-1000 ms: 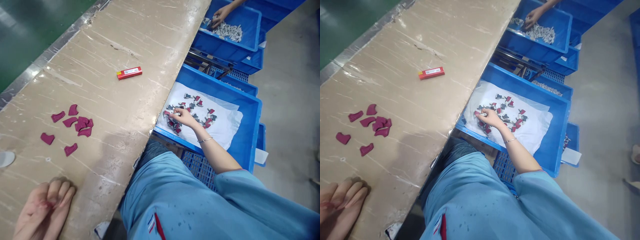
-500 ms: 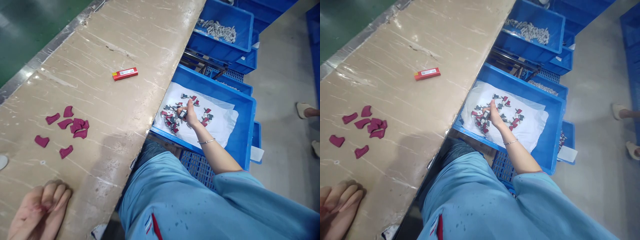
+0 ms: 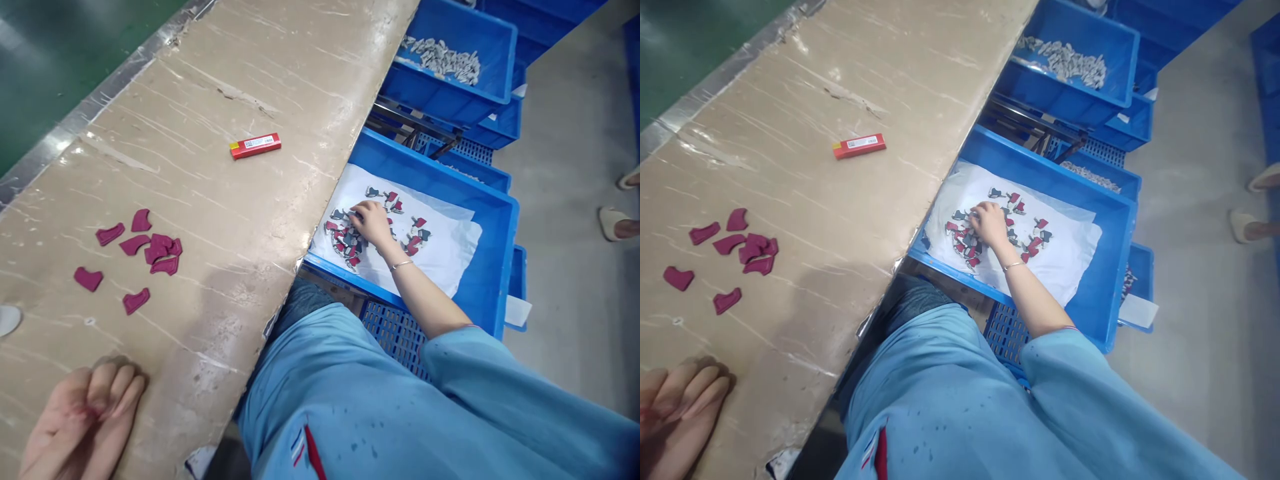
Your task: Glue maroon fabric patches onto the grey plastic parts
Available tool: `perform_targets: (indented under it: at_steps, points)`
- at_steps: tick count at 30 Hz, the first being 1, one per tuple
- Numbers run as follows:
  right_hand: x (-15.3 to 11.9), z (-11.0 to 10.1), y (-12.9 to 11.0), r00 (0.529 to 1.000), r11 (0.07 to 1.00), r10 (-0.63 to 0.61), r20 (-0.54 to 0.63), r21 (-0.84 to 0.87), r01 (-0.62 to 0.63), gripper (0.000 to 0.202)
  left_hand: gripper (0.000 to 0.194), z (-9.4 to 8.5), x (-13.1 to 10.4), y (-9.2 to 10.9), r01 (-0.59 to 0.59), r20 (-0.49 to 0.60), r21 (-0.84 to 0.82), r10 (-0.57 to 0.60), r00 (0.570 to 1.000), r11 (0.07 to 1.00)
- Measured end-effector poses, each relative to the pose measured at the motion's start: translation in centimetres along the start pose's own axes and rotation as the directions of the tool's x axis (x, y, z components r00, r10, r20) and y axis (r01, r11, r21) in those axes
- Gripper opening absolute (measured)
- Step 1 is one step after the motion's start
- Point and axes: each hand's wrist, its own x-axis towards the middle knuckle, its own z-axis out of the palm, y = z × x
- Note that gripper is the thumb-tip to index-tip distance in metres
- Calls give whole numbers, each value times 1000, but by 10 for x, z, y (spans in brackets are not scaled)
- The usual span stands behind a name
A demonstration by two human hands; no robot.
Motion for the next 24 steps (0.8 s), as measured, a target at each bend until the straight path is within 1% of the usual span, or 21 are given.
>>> perform_targets:
  at_steps: [2, 4, 8, 11, 13, 17, 20, 22, 24]
  points:
    - [8, 15, -12, 997, 997, -56, 56, -42, 58, 34, 48, 7, -3, 3, -41, -29, -20, 41, 999, 999]
    - [16, 24, -20, 994, 994, -68, 86, -77, 75, 34, 46, 9, -4, 4, -41, -37, -26, 40, 999, 999]
    - [23, 25, -21, 993, 991, -61, 101, -111, 73, 34, 51, 8, -5, 5, -25, -34, -43, 23, 999, 999]
    - [22, 25, -19, 989, 990, -84, 125, -107, 97, 36, 53, 9, -6, 4, -15, -29, -54, 14, 999, 998]
    - [22, 28, -22, 983, 989, -102, 151, -89, 116, 36, 57, 11, -6, 4, -28, -32, -59, 26, 999, 998]
    - [30, 38, -34, 978, 992, -121, 171, -7, 124, 35, 68, 13, -4, 5, -53, -25, -40, 52, 998, 998]
    - [32, 35, -35, 983, 989, -123, 136, 100, 110, 35, 70, 14, -3, 6, -63, -15, -16, 63, 998, 998]
    - [24, 29, -32, 989, 977, -114, 91, 189, 96, 35, 70, 14, -3, 6, -51, -9, -12, 51, 999, 999]
    - [10, 22, -26, 995, 957, -95, 37, 278, 81, 34, 70, 13, -4, 6, -42, -11, -16, 41, 999, 999]
